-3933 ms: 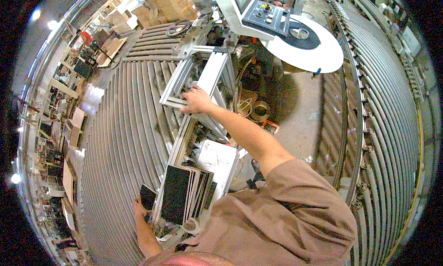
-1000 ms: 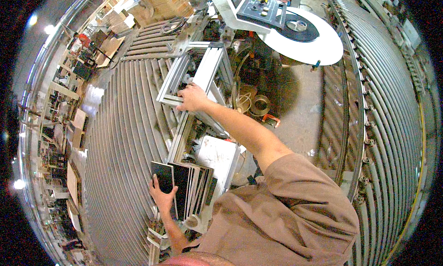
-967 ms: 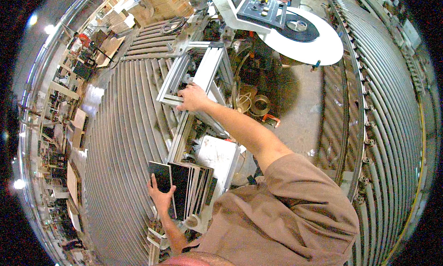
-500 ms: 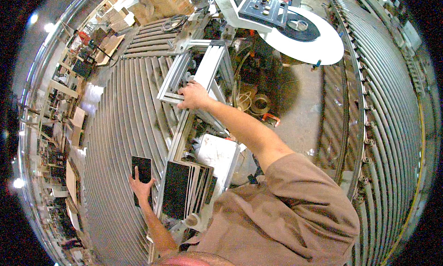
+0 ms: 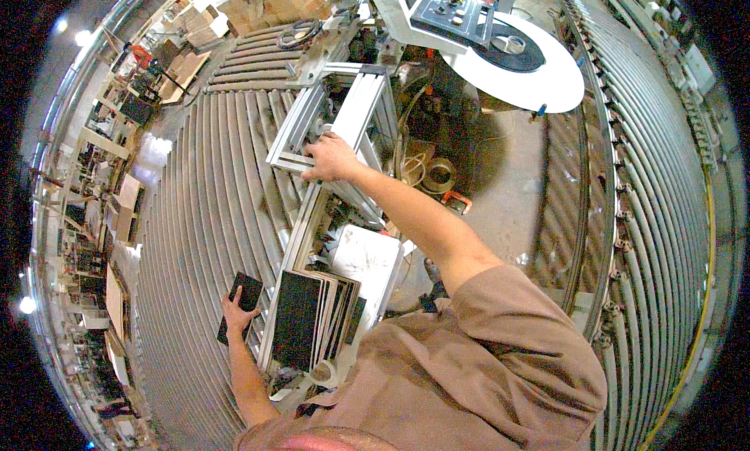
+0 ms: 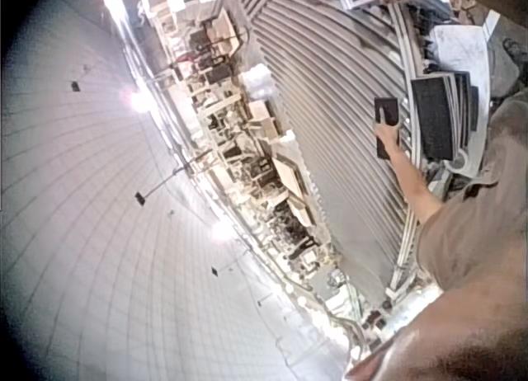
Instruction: The person adjusts components inside a large woodworking machine, using a wrench to tighten bolts, and later places black wooden panels onto a moving conveyor belt one by one.
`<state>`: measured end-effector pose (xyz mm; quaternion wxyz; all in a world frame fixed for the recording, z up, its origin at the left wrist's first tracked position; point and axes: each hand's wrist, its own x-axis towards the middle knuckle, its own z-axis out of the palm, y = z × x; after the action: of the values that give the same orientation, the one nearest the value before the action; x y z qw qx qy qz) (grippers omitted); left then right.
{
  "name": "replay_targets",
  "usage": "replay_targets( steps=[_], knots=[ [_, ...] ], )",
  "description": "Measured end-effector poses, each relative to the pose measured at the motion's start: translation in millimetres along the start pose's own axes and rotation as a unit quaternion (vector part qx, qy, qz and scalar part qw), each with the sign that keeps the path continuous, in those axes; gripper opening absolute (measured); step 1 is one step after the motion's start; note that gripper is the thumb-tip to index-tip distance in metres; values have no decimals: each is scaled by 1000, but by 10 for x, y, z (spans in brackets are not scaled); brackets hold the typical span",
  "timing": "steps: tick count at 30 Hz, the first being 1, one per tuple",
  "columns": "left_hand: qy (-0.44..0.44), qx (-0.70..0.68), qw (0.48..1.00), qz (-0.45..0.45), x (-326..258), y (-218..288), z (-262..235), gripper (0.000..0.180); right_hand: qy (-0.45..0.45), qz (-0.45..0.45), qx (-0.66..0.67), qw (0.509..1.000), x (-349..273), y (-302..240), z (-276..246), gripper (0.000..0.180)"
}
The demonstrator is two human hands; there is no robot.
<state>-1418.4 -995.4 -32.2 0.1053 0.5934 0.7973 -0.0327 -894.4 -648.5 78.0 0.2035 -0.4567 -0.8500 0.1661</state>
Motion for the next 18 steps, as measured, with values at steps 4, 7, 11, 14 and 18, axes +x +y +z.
replay_targets(
  steps=[4,7,11,14,18],
  knots=[
    [-50,10,997,-55,10,-350,44,132,9,-4,-1,1000,-1,14,10,68],
    [-67,54,993,-85,-79,-539,134,145,-36,13,0,999,3,-44,-44,71],
    [-95,21,992,-82,-172,-711,232,152,-46,25,2,999,-23,-65,-124,71],
    [-113,43,991,-55,-185,-779,258,157,-42,17,18,999,-42,-89,-160,69],
    [-81,-81,993,-8,-237,-710,322,139,-40,16,12,999,-69,-133,-203,69]
  ],
)
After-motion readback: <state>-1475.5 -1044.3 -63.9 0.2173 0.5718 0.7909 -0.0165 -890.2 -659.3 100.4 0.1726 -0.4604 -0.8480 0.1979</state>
